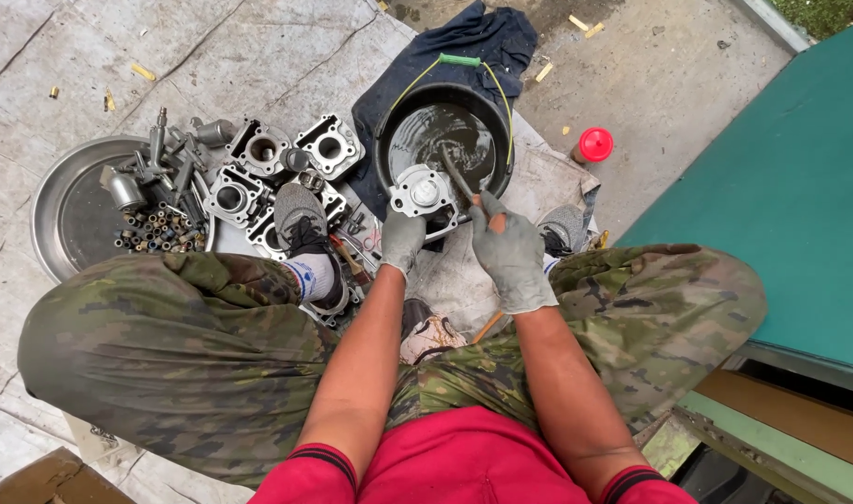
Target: The person is using a small metal tool to scrape off old gasket material or dirt from a motorcycle engine component while sitting on the floor.
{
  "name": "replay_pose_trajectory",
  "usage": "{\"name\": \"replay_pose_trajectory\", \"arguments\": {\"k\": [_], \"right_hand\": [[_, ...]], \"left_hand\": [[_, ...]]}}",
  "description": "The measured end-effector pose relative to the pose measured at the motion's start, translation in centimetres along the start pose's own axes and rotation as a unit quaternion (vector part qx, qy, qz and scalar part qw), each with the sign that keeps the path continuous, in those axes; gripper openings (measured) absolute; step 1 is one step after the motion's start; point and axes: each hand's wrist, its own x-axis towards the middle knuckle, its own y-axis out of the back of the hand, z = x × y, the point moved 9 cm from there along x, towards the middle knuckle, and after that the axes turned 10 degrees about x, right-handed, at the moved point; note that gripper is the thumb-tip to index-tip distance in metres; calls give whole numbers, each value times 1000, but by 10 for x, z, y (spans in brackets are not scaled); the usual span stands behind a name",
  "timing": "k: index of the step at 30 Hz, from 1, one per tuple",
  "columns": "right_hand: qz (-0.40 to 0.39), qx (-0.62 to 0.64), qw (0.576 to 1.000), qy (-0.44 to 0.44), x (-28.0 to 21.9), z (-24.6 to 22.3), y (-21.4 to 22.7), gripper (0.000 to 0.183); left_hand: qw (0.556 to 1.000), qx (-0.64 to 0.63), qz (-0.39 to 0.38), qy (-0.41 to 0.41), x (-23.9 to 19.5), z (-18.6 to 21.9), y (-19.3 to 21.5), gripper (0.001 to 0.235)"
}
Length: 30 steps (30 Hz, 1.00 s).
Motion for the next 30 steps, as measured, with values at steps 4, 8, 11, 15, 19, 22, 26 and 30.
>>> {"name": "replay_pose_trajectory", "arguments": {"k": [4, 8, 11, 15, 19, 22, 26, 30], "right_hand": [[-13, -2, 1000, 8, 11, -14, -29, 45], [-1, 44, 999, 24, 17, -21, -14, 46], [-11, 10, 1000, 8, 2, -17, 0, 46], [-35, -26, 999, -7, -9, -20, -3, 46], [-24, -63, 998, -3, -7, -26, -4, 45], [-50, 3, 999, -6, -26, -39, 13, 47], [-10, 20, 1000, 13, -29, -37, 25, 47], [-14, 43, 999, 27, -42, -40, 24, 45]], "left_hand": [[1000, 15, 19, -15, 4, 0, -14, 13], [997, 33, 56, -41, 10, 3, -24, 12], [995, 49, 70, -52, 7, 1, -36, 14], [993, 66, 56, -75, 6, 4, -33, 22], [993, -108, 9, 37, -2, -15, 35, 21], [998, -67, 19, -7, -7, -13, 38, 25], [993, -111, 6, 30, -3, -18, 40, 28], [994, 73, 55, -65, 3, -4, -15, 22]]}}
